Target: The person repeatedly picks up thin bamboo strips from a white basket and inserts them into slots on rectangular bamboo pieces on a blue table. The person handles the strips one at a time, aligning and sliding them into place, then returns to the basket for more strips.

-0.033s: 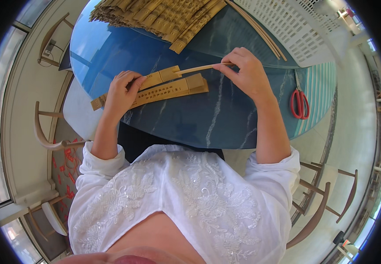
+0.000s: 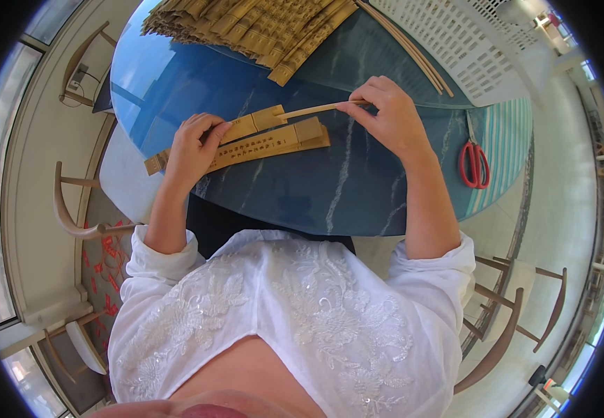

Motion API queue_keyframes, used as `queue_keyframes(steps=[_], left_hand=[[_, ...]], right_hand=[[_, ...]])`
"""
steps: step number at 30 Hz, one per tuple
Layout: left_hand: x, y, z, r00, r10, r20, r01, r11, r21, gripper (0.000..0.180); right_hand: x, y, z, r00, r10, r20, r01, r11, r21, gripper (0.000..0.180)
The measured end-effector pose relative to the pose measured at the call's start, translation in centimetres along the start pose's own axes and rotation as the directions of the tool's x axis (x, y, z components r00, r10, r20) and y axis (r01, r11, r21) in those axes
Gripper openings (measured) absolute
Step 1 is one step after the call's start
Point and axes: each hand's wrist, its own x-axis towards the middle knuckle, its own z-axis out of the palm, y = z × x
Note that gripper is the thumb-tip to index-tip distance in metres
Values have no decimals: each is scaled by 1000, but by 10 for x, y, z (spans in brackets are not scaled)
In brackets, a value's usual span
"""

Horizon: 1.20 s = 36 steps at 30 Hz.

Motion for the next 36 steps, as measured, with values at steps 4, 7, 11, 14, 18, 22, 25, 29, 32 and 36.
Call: queue_keyframes(steps=[4, 7, 11, 14, 18, 22, 25, 29, 32, 36], left_hand=[[1, 15, 3, 998, 38, -47, -38, 999, -14, 13], [5, 18, 10, 987, 116, -110, -115, 993, 8, 13], [9, 16, 11, 961, 205, -186, -186, 976, 113, 12], [10, 2, 12, 929, 265, -259, -222, 957, 184, 12], [7, -4, 12, 922, 232, -311, -179, 965, 190, 11], [7, -4, 14, 906, 246, -345, -189, 963, 190, 11], [6, -4, 14, 895, 253, -368, -191, 962, 198, 11], [5, -2, 14, 889, 260, -378, -176, 954, 243, 9], [3, 10, 15, 869, 315, -382, -221, 937, 270, 8], [6, 24, 13, 882, 311, -353, -240, 943, 232, 8]], right_hand=[[-1, 4, 6, 998, -28, 63, 24, 998, 63, 19], [-1, 2, 13, 993, -74, 91, 64, 992, 107, 18], [0, 6, 6, 997, 52, 51, -60, 982, 177, 20], [1, 12, -8, 965, 261, -22, -250, 943, 220, 19], [4, 19, -19, 922, 375, 92, -368, 782, 503, 17], [4, 16, -17, 904, 412, 110, -397, 718, 571, 18], [4, 17, -19, 893, 423, 155, -417, 646, 639, 18], [4, 15, -19, 881, 384, 278, -460, 553, 695, 16], [4, 12, -9, 877, 290, 382, -480, 515, 710, 14], [4, 0, 1, 861, 211, 462, -501, 503, 705, 12]])
